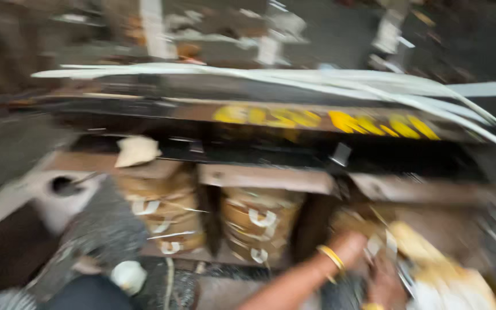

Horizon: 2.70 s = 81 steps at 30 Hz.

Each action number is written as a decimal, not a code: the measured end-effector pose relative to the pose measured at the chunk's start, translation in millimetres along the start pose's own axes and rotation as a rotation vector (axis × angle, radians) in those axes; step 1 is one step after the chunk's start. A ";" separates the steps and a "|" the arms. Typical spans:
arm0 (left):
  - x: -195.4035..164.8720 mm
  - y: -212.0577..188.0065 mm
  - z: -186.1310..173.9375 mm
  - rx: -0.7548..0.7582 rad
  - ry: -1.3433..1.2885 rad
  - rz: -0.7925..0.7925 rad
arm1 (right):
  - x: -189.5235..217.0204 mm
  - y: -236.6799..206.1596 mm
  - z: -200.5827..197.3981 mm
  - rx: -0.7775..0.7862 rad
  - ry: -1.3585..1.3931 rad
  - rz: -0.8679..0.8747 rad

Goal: The person is repairing an electrical component by stripping and twisting wires. They use pliers to strip the insulation and then twist the exposed wires together.

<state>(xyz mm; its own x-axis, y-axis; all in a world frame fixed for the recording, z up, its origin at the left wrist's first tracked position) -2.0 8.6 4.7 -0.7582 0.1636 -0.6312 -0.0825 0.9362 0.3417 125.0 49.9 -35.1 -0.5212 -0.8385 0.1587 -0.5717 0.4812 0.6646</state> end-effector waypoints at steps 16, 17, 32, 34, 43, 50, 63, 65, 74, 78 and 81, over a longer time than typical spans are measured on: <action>18.9 15.0 39.3 0.166 0.226 -0.135 | -19.8 -11.5 -55.1 0.198 0.022 0.200; 20.6 15.9 39.9 0.171 0.235 -0.150 | -21.6 -10.6 -46.3 0.276 0.007 0.172; 4.2 13.8 35.3 0.201 0.011 -0.259 | -34.2 -42.7 -8.8 0.074 0.532 0.727; 1.9 13.6 33.6 0.154 0.082 -0.183 | -30.3 -41.1 -22.1 -0.025 0.090 0.435; 12.3 17.5 34.0 0.267 0.031 -0.176 | -24.2 -23.6 -13.4 0.037 0.226 0.233; 20.6 12.7 41.7 0.176 0.139 -0.154 | -40.3 -46.4 26.1 0.166 1.334 0.759; 17.6 8.0 41.7 0.289 -0.013 -0.155 | 102.1 -174.4 19.3 0.952 0.048 0.004; 18.0 9.5 40.9 0.304 0.041 -0.124 | 96.8 -167.5 11.0 0.970 0.117 0.087; 21.7 8.4 49.9 0.191 0.203 -0.006 | 84.8 -96.4 15.6 0.168 1.065 1.180; 17.9 6.9 55.7 0.173 0.271 -0.033 | 66.5 -63.3 12.9 -0.132 1.251 1.011; 15.1 6.0 56.3 0.187 0.287 -0.062 | 52.1 -53.1 4.5 -0.087 1.173 0.957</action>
<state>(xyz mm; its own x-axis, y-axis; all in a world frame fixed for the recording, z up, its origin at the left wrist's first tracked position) 22.4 34.2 -42.0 -0.9088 0.0352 -0.4158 -0.0346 0.9867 0.1590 125.4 -18.1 -65.4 0.1449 0.0290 0.9890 -0.2609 0.9653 0.0100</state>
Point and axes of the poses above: each hand's wrist, its own y-axis towards the middle knuckle, its own z-axis out of the palm, x = y × z, the point moved 1 cm from there along y, towards the middle knuckle, and after that the axes turned 11 degrees about x, right-handed, at the moved point
